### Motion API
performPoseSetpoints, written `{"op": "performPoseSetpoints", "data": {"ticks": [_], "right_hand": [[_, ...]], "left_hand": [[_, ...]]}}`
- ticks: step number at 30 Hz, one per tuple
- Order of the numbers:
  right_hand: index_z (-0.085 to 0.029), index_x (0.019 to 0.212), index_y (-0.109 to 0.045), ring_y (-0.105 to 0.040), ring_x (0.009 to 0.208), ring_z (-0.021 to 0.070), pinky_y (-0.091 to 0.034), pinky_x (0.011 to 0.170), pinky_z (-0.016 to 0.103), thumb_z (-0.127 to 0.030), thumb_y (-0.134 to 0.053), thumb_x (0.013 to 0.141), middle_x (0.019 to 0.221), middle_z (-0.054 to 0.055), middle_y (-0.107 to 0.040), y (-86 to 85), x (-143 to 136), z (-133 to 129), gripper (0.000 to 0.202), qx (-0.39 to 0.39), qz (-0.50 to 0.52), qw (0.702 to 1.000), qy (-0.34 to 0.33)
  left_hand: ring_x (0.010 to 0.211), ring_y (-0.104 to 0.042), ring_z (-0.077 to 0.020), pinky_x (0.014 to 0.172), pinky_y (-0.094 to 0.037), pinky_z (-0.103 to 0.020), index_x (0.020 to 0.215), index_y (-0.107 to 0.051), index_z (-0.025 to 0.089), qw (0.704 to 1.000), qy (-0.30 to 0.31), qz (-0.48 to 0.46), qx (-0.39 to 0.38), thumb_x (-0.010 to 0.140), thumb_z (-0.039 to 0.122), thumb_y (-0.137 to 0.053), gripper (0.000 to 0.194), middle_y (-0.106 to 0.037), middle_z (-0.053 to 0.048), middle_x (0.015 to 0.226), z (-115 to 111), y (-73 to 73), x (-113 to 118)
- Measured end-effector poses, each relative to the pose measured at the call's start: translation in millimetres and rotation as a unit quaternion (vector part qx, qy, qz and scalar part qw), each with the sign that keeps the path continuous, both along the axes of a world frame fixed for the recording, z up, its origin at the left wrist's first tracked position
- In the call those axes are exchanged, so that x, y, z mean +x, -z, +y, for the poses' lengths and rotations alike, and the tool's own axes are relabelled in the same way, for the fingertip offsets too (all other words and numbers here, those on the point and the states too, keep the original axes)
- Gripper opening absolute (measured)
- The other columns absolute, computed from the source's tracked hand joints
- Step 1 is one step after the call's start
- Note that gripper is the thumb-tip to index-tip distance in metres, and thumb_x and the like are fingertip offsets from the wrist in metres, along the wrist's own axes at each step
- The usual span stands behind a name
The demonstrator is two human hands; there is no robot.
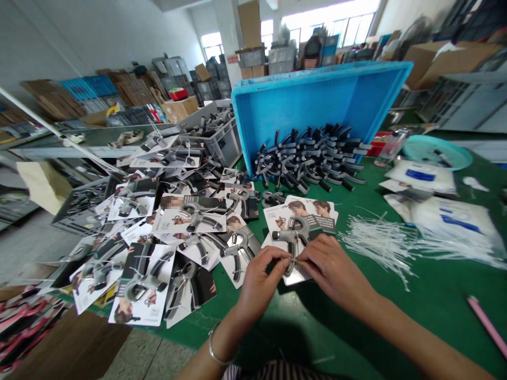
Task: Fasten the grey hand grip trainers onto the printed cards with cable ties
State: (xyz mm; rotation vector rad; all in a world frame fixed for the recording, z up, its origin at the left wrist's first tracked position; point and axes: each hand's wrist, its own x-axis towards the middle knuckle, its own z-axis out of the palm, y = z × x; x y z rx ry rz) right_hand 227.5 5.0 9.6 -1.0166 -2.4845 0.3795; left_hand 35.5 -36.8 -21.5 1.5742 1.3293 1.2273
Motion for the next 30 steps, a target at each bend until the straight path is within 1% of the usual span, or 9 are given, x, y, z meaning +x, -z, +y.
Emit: {"op": "performPoseSetpoints", "data": {"ticks": [3, 8, 14, 17, 21, 25, 26, 28, 30], "right_hand": [[-0.020, 0.089, -0.066, -0.050, 0.087, 0.0250, -0.035, 0.077, 0.037, -0.027, -0.054, 0.099, 0.087, 0.008, -0.066, 0.0, 0.4, 1.7, 0.017, 0.001, -0.003, 1.000, 0.004], [-0.019, 0.088, -0.065, -0.050, 0.086, 0.0247, -0.036, 0.077, 0.037, -0.027, -0.054, 0.099, 0.085, 0.007, -0.065, -0.7, -0.4, 1.7, 0.017, -0.007, -0.004, 1.000, 0.005], [-0.018, 0.087, -0.064, -0.050, 0.087, 0.0250, -0.037, 0.078, 0.039, -0.025, -0.053, 0.099, 0.087, 0.008, -0.064, -1.7, -3.1, 1.7, 0.017, -0.003, -0.010, 1.000, -0.011], [-0.018, 0.086, -0.063, -0.050, 0.086, 0.0243, -0.038, 0.078, 0.038, -0.023, -0.054, 0.099, 0.086, 0.007, -0.064, -0.7, -3.3, 2.4, 0.016, -0.007, 0.003, 1.000, -0.017], [-0.017, 0.084, -0.061, -0.050, 0.084, 0.0229, -0.039, 0.078, 0.037, -0.023, -0.055, 0.098, 0.084, 0.006, -0.063, 2.9, -3.0, 3.8, 0.016, -0.016, 0.040, 0.999, -0.026], [-0.018, 0.086, -0.060, -0.051, 0.084, 0.0224, -0.040, 0.078, 0.036, -0.025, -0.057, 0.098, 0.085, 0.005, -0.065, 5.5, -3.2, 4.1, 0.014, -0.030, 0.074, 0.997, -0.014], [-0.019, 0.087, -0.061, -0.052, 0.085, 0.0227, -0.040, 0.078, 0.036, -0.026, -0.058, 0.097, 0.085, 0.005, -0.065, 5.7, -3.4, 3.9, 0.012, -0.037, 0.080, 0.996, -0.007], [-0.020, 0.092, -0.062, -0.052, 0.087, 0.0234, -0.040, 0.079, 0.037, -0.028, -0.060, 0.097, 0.088, 0.005, -0.066, 5.6, -4.5, 3.1, 0.010, -0.051, 0.090, 0.995, 0.000], [-0.020, 0.093, -0.063, -0.052, 0.088, 0.0237, -0.039, 0.080, 0.037, -0.028, -0.059, 0.097, 0.089, 0.005, -0.066, 5.7, -6.2, 2.5, 0.010, -0.058, 0.098, 0.994, 0.000]], "left_hand": [[0.093, -0.064, -0.0175, 0.087, -0.048, -0.029, 0.095, -0.072, 0.021, 1.000, -0.001, -0.010, -0.007, 0.093, 0.023, -0.062, 0.010, -0.070, -0.003, 0.096, 0.1, 1.7, -1.1], [0.092, -0.065, -0.0174, 0.087, -0.049, -0.029, 0.096, -0.071, 0.021, 0.998, -0.025, -0.048, -0.037, 0.093, 0.027, -0.063, 0.010, -0.071, -0.003, 0.095, -0.3, 6.0, -1.0], [0.093, -0.065, -0.0168, 0.087, -0.048, -0.028, 0.096, -0.072, 0.021, 1.000, -0.001, -0.011, -0.010, 0.093, 0.023, -0.063, 0.009, -0.071, -0.002, 0.096, 1.2, 0.5, 0.3], [0.093, -0.065, -0.0166, 0.086, -0.049, -0.028, 0.096, -0.072, 0.021, 1.000, 0.006, 0.014, 0.006, 0.093, 0.021, -0.063, 0.009, -0.071, -0.003, 0.096, 3.1, -1.0, -0.1], [0.096, -0.064, -0.0180, 0.088, -0.049, -0.031, 0.098, -0.070, 0.020, 0.995, 0.033, 0.080, 0.043, 0.094, 0.019, -0.062, 0.009, -0.070, -0.004, 0.097, 5.5, -3.8, -2.8], [0.100, -0.062, -0.0189, 0.090, -0.050, -0.033, 0.111, -0.068, 0.020, 0.981, 0.058, 0.152, 0.102, 0.098, 0.019, -0.055, 0.018, -0.069, -0.007, 0.104, 2.2, -7.0, -5.2], [0.101, -0.062, -0.0197, 0.090, -0.050, -0.035, 0.115, -0.066, 0.019, 0.974, 0.051, 0.181, 0.125, 0.098, 0.017, -0.054, 0.021, -0.069, -0.008, 0.107, 0.2, -7.4, -5.2], [0.100, -0.060, -0.0220, 0.088, -0.050, -0.038, 0.122, -0.064, 0.017, 0.950, 0.021, 0.255, 0.177, 0.097, 0.014, -0.054, 0.027, -0.068, -0.010, 0.109, -4.0, -7.9, -4.5], [0.094, -0.059, -0.0233, 0.083, -0.049, -0.039, 0.122, -0.063, 0.014, 0.923, -0.004, 0.318, 0.217, 0.095, 0.012, -0.056, 0.028, -0.069, -0.011, 0.105, -7.4, -8.3, -3.3]]}}
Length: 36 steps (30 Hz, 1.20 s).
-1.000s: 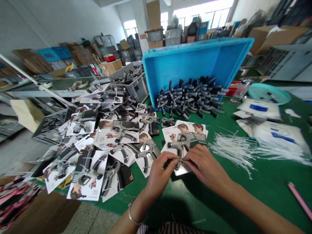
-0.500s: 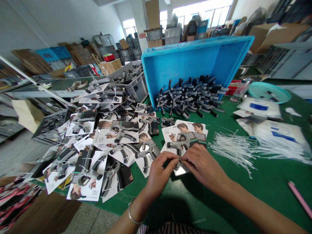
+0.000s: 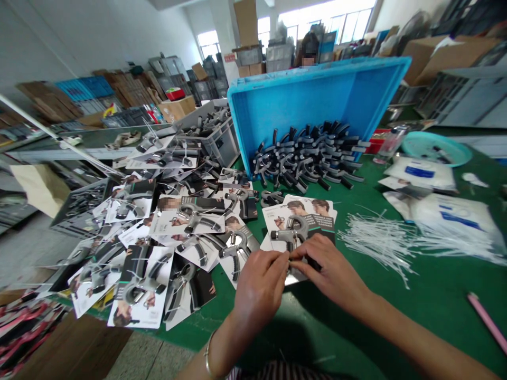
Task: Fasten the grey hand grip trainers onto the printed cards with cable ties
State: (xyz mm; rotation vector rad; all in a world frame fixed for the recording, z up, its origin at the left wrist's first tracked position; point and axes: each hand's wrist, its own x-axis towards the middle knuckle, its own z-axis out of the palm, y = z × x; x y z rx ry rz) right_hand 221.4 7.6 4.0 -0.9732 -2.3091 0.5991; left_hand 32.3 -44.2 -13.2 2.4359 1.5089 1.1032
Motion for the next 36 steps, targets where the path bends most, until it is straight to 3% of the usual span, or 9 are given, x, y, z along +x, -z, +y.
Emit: {"op": "performPoseSetpoints", "data": {"ticks": [7, 20, 24, 31, 36], "right_hand": [[-0.020, 0.094, -0.064, -0.053, 0.089, 0.0238, -0.038, 0.082, 0.039, -0.028, -0.057, 0.098, 0.091, 0.006, -0.067, 1.5, -10.7, -0.7, 0.011, 0.015, -0.005, 1.000, -0.016], [-0.018, 0.095, -0.064, -0.052, 0.090, 0.0229, -0.039, 0.085, 0.040, -0.028, -0.053, 0.100, 0.092, 0.007, -0.066, 8.5, -20.5, -4.1, 0.015, 0.049, 0.015, 0.999, -0.008], [-0.019, 0.094, -0.067, -0.050, 0.091, 0.0233, -0.038, 0.084, 0.040, -0.027, -0.052, 0.100, 0.093, 0.007, -0.065, 7.8, -19.8, -4.0, 0.018, 0.069, -0.012, 0.998, -0.009], [-0.020, 0.101, -0.068, -0.049, 0.091, 0.0231, -0.038, 0.083, 0.039, -0.026, -0.053, 0.100, 0.094, 0.007, -0.065, 16.9, -1.7, -5.5, 0.016, 0.052, -0.016, 0.998, -0.019], [-0.019, 0.103, -0.066, -0.051, 0.092, 0.0234, -0.037, 0.085, 0.040, -0.027, -0.055, 0.099, 0.096, 0.007, -0.066, 18.6, -5.6, -7.8, 0.013, 0.032, 0.010, 0.999, -0.020]], "left_hand": [[0.082, -0.058, -0.0233, 0.075, -0.047, -0.040, 0.102, -0.064, 0.012, 0.998, -0.022, 0.052, 0.035, 0.093, 0.010, -0.055, 0.012, -0.067, -0.010, 0.087, -0.4, -1.2, -3.2], [0.084, -0.060, -0.0231, 0.077, -0.046, -0.040, 0.108, -0.061, 0.012, 0.997, -0.005, 0.006, 0.075, 0.089, 0.007, -0.060, 0.020, -0.070, -0.011, 0.092, 3.5, 1.7, -11.2], [0.084, -0.060, -0.0221, 0.078, -0.046, -0.039, 0.104, -0.063, 0.013, 0.997, 0.009, -0.034, 0.064, 0.089, 0.006, -0.059, 0.017, -0.069, -0.010, 0.090, 4.1, 1.1, -12.4], [0.083, -0.060, -0.0184, 0.079, -0.046, -0.034, 0.096, -0.065, 0.017, 0.982, -0.014, -0.187, 0.001, 0.092, 0.009, -0.058, 0.012, -0.067, -0.005, 0.087, 1.1, 3.2, -7.0], [0.085, -0.060, -0.0174, 0.081, -0.045, -0.033, 0.100, -0.064, 0.017, 0.986, 0.022, -0.166, 0.003, 0.092, 0.008, -0.056, 0.014, -0.068, -0.005, 0.089, -1.1, 4.0, -0.1]]}}
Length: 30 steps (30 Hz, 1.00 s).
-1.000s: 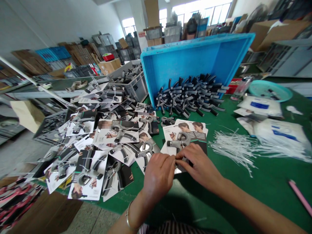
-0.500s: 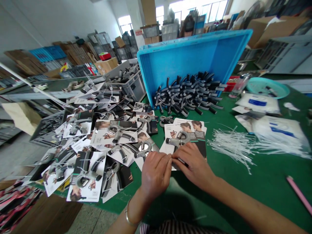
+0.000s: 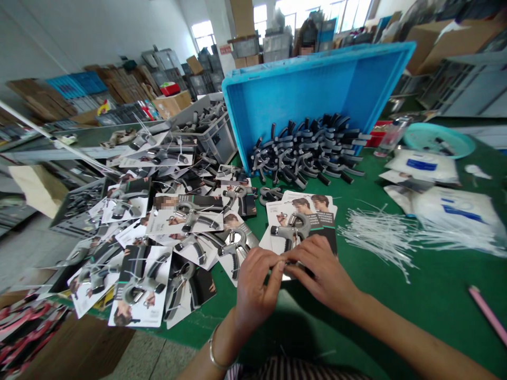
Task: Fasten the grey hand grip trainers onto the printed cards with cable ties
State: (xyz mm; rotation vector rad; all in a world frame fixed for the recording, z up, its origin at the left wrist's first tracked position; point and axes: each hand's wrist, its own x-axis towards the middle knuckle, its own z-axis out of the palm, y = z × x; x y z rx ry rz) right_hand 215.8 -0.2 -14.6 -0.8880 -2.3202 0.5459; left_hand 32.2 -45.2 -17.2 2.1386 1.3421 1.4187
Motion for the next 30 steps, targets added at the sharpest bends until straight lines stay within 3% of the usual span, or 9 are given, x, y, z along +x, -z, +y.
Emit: {"op": "performPoseSetpoints", "data": {"ticks": [6, 10, 12, 16, 18, 20, 23, 26, 30], "right_hand": [[-0.020, 0.103, -0.065, -0.054, 0.092, 0.0223, -0.040, 0.085, 0.039, -0.023, -0.054, 0.099, 0.096, 0.006, -0.066, -0.2, -11.8, 1.5, 0.012, -0.006, 0.041, 0.999, 0.011], [-0.023, 0.115, -0.062, -0.057, 0.102, 0.0234, -0.038, 0.091, 0.042, -0.014, -0.054, 0.097, 0.109, 0.007, -0.067, 1.5, 10.8, -5.0, 0.021, 0.063, 0.094, 0.992, 0.061], [-0.024, 0.114, -0.061, -0.057, 0.103, 0.0242, -0.038, 0.091, 0.043, -0.012, -0.053, 0.096, 0.109, 0.007, -0.067, 6.2, 32.0, -8.1, 0.023, 0.095, 0.095, 0.986, 0.104], [-0.024, 0.114, -0.062, -0.058, 0.102, 0.0252, -0.039, 0.089, 0.043, -0.017, -0.054, 0.096, 0.108, 0.007, -0.067, 30.6, 91.1, -6.5, 0.021, 0.080, 0.016, 0.982, 0.168], [-0.022, 0.112, -0.063, -0.058, 0.101, 0.0254, -0.040, 0.088, 0.043, -0.020, -0.052, 0.097, 0.106, 0.008, -0.068, 49.5, 126.2, -2.5, 0.018, 0.058, -0.029, 0.978, 0.200], [-0.021, 0.109, -0.063, -0.059, 0.099, 0.0260, -0.040, 0.089, 0.043, -0.023, -0.050, 0.098, 0.103, 0.008, -0.068, 69.8, 159.1, 2.7, 0.018, 0.037, -0.069, 0.967, 0.242], [-0.019, 0.107, -0.064, -0.059, 0.099, 0.0276, -0.041, 0.091, 0.045, -0.027, -0.045, 0.098, 0.103, 0.011, -0.068, 95.6, 191.1, 13.3, 0.022, 0.007, -0.130, 0.942, 0.309], [-0.016, 0.108, -0.065, -0.059, 0.097, 0.0278, -0.044, 0.088, 0.042, -0.033, -0.046, 0.097, 0.104, 0.014, -0.066, 108.8, 196.5, 27.3, 0.028, -0.013, -0.169, 0.930, 0.327], [-0.017, 0.095, -0.068, -0.059, 0.087, 0.0260, -0.044, 0.073, 0.035, -0.034, -0.048, 0.096, 0.095, 0.013, -0.065, 107.3, 185.8, 46.0, 0.026, -0.023, -0.200, 0.930, 0.308]], "left_hand": [[0.082, -0.061, -0.0165, 0.076, -0.047, -0.030, 0.093, -0.064, 0.018, 0.989, -0.039, -0.092, -0.109, 0.098, 0.021, -0.050, 0.015, -0.067, -0.004, 0.085, 10.9, 1.9, -1.5], [0.045, -0.038, -0.0076, 0.042, -0.026, -0.021, 0.094, -0.058, 0.018, 0.902, -0.003, -0.297, -0.314, 0.099, 0.039, -0.047, 0.025, -0.063, 0.001, 0.071, 48.2, 7.3, -25.7], [0.043, -0.031, -0.0055, 0.040, -0.020, -0.020, 0.094, -0.057, 0.017, 0.885, -0.021, -0.339, -0.320, 0.095, 0.041, -0.052, 0.024, -0.064, 0.001, 0.076, 68.9, 0.9, -47.7], [0.063, -0.051, -0.0088, 0.061, -0.040, -0.020, 0.087, -0.062, 0.018, 0.955, -0.214, -0.185, -0.094, 0.092, 0.036, -0.057, 0.020, -0.059, 0.004, 0.069, 81.6, -36.2, -99.2], [0.080, -0.059, -0.0117, 0.079, -0.046, -0.026, 0.089, -0.063, 0.020, 0.941, -0.333, -0.058, 0.011, 0.097, 0.039, -0.050, 0.025, -0.063, 0.004, 0.081, 71.8, -51.2, -123.6], [0.082, -0.061, -0.0148, 0.077, -0.046, -0.030, 0.101, -0.065, 0.025, 0.923, -0.379, 0.067, -0.033, 0.100, 0.044, -0.043, 0.029, -0.066, 0.005, 0.088, 58.0, -49.4, -144.7], [0.072, -0.063, -0.0177, 0.070, -0.047, -0.031, 0.103, -0.067, 0.026, 0.921, -0.247, 0.228, -0.197, 0.095, 0.051, -0.050, 0.031, -0.070, 0.004, 0.083, 42.3, -13.5, -167.7], [0.079, -0.068, -0.0238, 0.075, -0.051, -0.034, 0.091, -0.068, 0.025, 0.946, -0.134, 0.234, -0.181, 0.091, 0.052, -0.052, 0.032, -0.073, -0.002, 0.087, 36.0, 24.7, -177.8], [0.090, -0.069, -0.0272, 0.084, -0.051, -0.037, 0.105, -0.067, 0.022, 0.946, -0.209, 0.224, -0.103, 0.094, 0.047, -0.050, 0.032, -0.074, -0.008, 0.098, 29.5, 16.1, -153.9]]}}
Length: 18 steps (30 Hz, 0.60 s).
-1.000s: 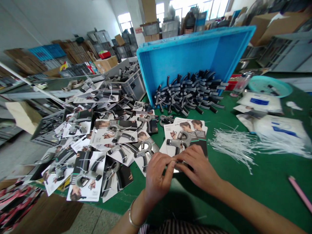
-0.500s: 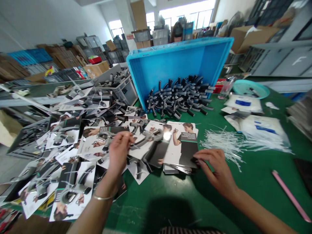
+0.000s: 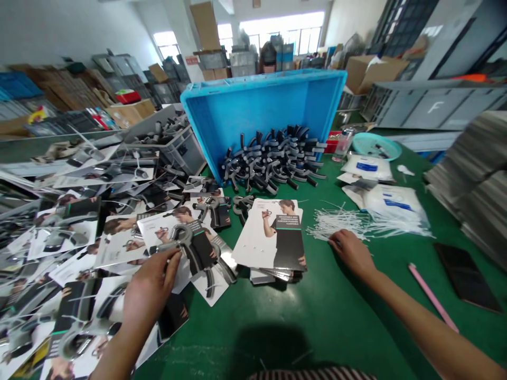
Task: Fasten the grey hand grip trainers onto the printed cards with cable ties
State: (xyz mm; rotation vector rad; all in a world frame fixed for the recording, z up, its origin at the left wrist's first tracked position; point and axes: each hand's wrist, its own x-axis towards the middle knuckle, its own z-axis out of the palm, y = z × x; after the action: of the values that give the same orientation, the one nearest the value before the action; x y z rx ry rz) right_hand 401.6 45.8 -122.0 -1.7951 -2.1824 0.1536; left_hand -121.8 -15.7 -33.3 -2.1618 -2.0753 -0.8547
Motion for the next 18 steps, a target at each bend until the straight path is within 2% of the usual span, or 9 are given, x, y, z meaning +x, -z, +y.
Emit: {"op": "performPoseSetpoints", "data": {"ticks": [2, 4, 6, 8, 9, 12, 15, 18], "right_hand": [[-0.017, 0.089, -0.068, -0.059, 0.083, 0.0248, -0.042, 0.068, 0.033, -0.033, -0.048, 0.096, 0.090, 0.012, -0.065, -4.6, -2.3, 7.6, 0.027, -0.009, -0.009, 1.000, -0.008], [-0.018, 0.087, -0.069, -0.060, 0.082, 0.0246, -0.042, 0.068, 0.033, -0.032, -0.047, 0.095, 0.088, 0.012, -0.065, -10.2, -1.1, 13.9, 0.028, -0.014, -0.014, 1.000, -0.016], [-0.017, 0.087, -0.070, -0.061, 0.083, 0.0254, -0.042, 0.070, 0.033, -0.033, -0.046, 0.096, 0.088, 0.013, -0.066, -17.3, 2.6, 18.5, 0.030, -0.015, -0.016, 1.000, -0.020], [-0.017, 0.087, -0.069, -0.062, 0.085, 0.0265, -0.043, 0.072, 0.035, -0.034, -0.044, 0.096, 0.089, 0.014, -0.068, -26.8, 7.7, 20.1, 0.032, -0.014, -0.017, 1.000, -0.018], [-0.017, 0.088, -0.069, -0.062, 0.085, 0.0268, -0.044, 0.072, 0.035, -0.035, -0.043, 0.096, 0.090, 0.014, -0.068, -32.3, 10.5, 19.5, 0.033, -0.012, -0.018, 1.000, -0.015], [-0.019, 0.090, -0.067, -0.064, 0.082, 0.0259, -0.044, 0.070, 0.035, -0.040, -0.044, 0.095, 0.092, 0.013, -0.071, -49.1, 18.6, 13.3, 0.032, -0.021, 0.012, 1.000, 0.008], [-0.021, 0.089, -0.064, -0.062, 0.064, 0.0208, -0.044, 0.063, 0.033, -0.048, -0.047, 0.093, 0.081, 0.007, -0.071, -59.1, 22.1, 6.3, 0.032, -0.083, 0.124, 0.987, 0.057], [-0.021, 0.087, -0.063, -0.055, 0.048, 0.0171, -0.042, 0.054, 0.031, -0.055, -0.048, 0.091, 0.060, 0.001, -0.064, -57.4, 15.5, 4.0, 0.037, -0.149, 0.225, 0.959, 0.092]], "left_hand": [[0.101, -0.066, -0.0264, 0.092, -0.048, -0.038, 0.108, -0.067, 0.020, 0.997, -0.018, -0.045, 0.052, 0.097, 0.042, -0.049, 0.031, -0.072, -0.010, 0.107, -0.8, -16.5, 32.4], [0.097, -0.066, -0.0222, 0.089, -0.049, -0.034, 0.107, -0.067, 0.020, 0.989, 0.008, -0.145, 0.029, 0.099, 0.040, -0.046, 0.030, -0.071, -0.008, 0.104, 5.6, -23.5, 72.0], [0.100, -0.065, -0.0228, 0.091, -0.049, -0.036, 0.116, -0.065, 0.019, 0.977, 0.069, -0.196, -0.045, 0.095, 0.043, -0.053, 0.034, -0.069, -0.010, 0.112, 20.5, -16.2, 108.7], [0.107, -0.063, -0.0271, 0.096, -0.048, -0.042, 0.125, -0.062, 0.016, 0.966, 0.079, -0.230, -0.090, 0.084, 0.047, -0.068, 0.052, -0.066, -0.013, 0.121, 39.7, 0.0, 134.5], [0.109, -0.062, -0.0284, 0.097, -0.047, -0.043, 0.125, -0.064, 0.016, 0.955, 0.080, -0.260, -0.115, 0.080, 0.047, -0.072, 0.055, -0.067, -0.013, 0.120, 49.0, 8.4, 142.2], [0.106, -0.064, -0.0295, 0.095, -0.047, -0.041, 0.115, -0.071, 0.017, 0.917, 0.065, -0.353, -0.173, 0.079, 0.048, -0.072, 0.048, -0.071, -0.012, 0.113, 68.1, 24.5, 146.8], [0.096, -0.066, -0.0276, 0.084, -0.049, -0.036, 0.114, -0.074, 0.017, 0.879, 0.075, -0.419, -0.217, 0.081, 0.050, -0.069, 0.047, -0.074, -0.010, 0.108, 72.8, 27.2, 137.4], [0.087, -0.066, -0.0238, 0.074, -0.049, -0.030, 0.118, -0.073, 0.016, 0.849, 0.082, -0.470, -0.226, 0.083, 0.052, -0.066, 0.051, -0.075, -0.007, 0.105, 70.4, 27.5, 130.3]]}}
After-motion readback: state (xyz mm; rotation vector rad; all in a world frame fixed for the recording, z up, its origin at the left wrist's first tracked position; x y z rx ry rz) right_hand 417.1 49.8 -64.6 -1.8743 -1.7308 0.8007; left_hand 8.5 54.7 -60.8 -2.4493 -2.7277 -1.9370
